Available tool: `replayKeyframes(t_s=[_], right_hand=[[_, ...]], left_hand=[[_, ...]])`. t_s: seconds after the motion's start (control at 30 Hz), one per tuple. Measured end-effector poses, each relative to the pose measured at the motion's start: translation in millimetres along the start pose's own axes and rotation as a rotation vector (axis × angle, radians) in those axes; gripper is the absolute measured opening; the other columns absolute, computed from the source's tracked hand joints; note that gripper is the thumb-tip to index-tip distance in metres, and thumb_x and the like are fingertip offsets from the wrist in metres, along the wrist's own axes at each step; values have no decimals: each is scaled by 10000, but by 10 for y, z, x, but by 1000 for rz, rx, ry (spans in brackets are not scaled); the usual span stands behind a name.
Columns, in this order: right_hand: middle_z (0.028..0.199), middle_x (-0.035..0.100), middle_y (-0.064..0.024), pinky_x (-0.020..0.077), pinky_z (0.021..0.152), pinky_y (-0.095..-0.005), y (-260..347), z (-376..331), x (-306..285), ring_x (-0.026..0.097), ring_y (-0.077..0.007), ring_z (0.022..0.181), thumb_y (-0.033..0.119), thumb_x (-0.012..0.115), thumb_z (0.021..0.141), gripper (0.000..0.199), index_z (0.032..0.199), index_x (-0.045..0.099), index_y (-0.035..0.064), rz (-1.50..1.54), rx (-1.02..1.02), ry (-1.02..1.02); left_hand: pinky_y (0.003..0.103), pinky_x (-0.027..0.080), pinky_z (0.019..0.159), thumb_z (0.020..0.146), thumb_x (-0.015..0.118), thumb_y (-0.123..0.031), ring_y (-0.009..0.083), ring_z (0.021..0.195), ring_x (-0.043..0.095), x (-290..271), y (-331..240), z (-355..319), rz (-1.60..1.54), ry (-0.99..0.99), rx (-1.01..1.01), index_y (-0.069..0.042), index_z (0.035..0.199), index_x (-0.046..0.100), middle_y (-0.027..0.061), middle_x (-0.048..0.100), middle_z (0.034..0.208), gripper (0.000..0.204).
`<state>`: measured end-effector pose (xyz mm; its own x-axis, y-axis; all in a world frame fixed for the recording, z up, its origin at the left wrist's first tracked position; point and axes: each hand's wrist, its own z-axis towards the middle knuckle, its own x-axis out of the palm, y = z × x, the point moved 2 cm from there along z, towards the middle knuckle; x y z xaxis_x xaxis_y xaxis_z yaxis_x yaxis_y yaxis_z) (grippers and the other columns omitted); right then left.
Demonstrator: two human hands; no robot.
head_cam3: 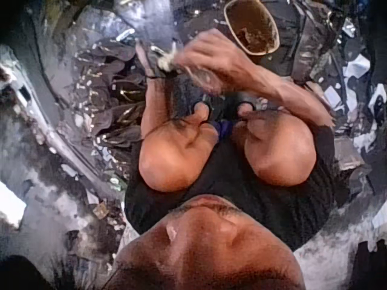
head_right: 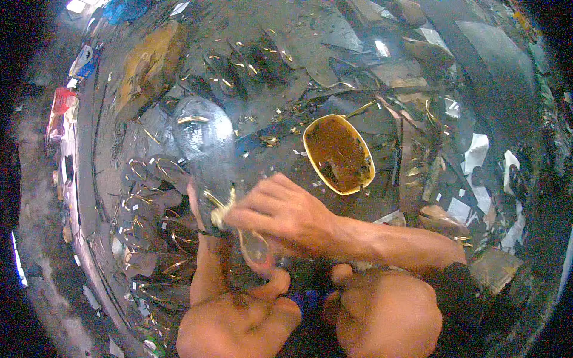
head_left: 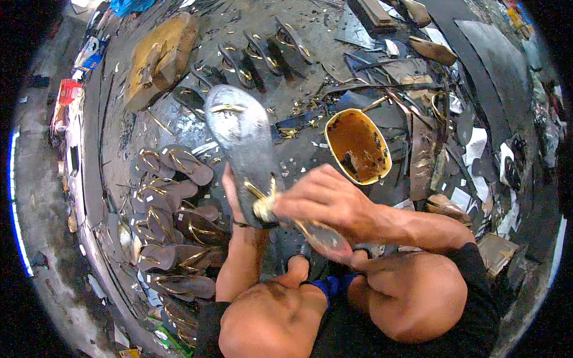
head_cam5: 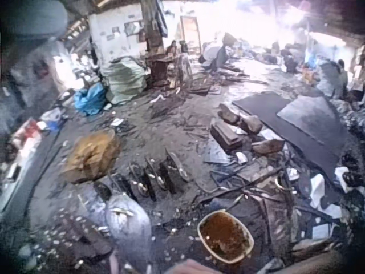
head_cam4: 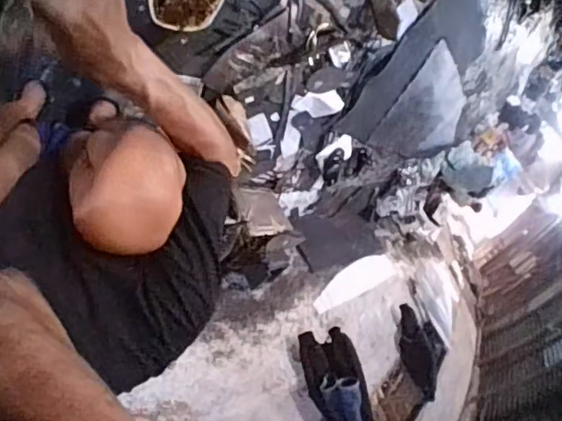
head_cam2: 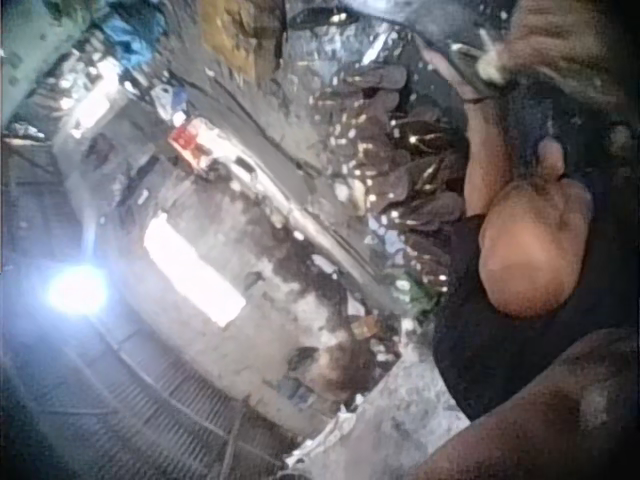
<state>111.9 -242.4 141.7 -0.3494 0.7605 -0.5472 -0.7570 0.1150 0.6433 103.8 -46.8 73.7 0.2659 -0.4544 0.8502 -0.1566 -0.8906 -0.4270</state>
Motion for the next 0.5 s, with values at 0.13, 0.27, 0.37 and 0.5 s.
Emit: replayKeyframes(t_s=[0.13,0.27,0.37,0.5], right_hand=[[1002,663,-63,475,820,-391,-78,101,-88,635,-246,940,142,719,794,355,1146,687,105,255,173,-128],[1024,676,-49,463,810,-387,-57,-67,137,627,-258,941,148,728,814,243,1055,700,139,257,221,-65],[947,673,-27,454,750,-370,195,-56,173,625,-252,876,119,739,776,314,1087,693,127,283,128,-29],[913,640,-61,456,744,-433,243,-27,230,612,-280,846,167,685,759,298,1054,653,145,197,-33,58]], left_hand=[[445,516,950,1013,431,-391,285,1084,627,-449,-114,50,44,137,25,-9,1286,543,170,625,1232,482],[421,467,1057,1014,443,-297,289,1113,609,-76,-136,90,-514,187,-160,4,1234,561,179,640,1167,392],[393,532,887,1013,417,-398,265,1004,648,-159,-192,147,-312,43,-69,-38,1252,581,149,665,1145,462],[392,524,903,1026,403,-393,261,1001,647,-307,-143,177,12,166,-120,-51,1220,595,124,669,1123,438]])
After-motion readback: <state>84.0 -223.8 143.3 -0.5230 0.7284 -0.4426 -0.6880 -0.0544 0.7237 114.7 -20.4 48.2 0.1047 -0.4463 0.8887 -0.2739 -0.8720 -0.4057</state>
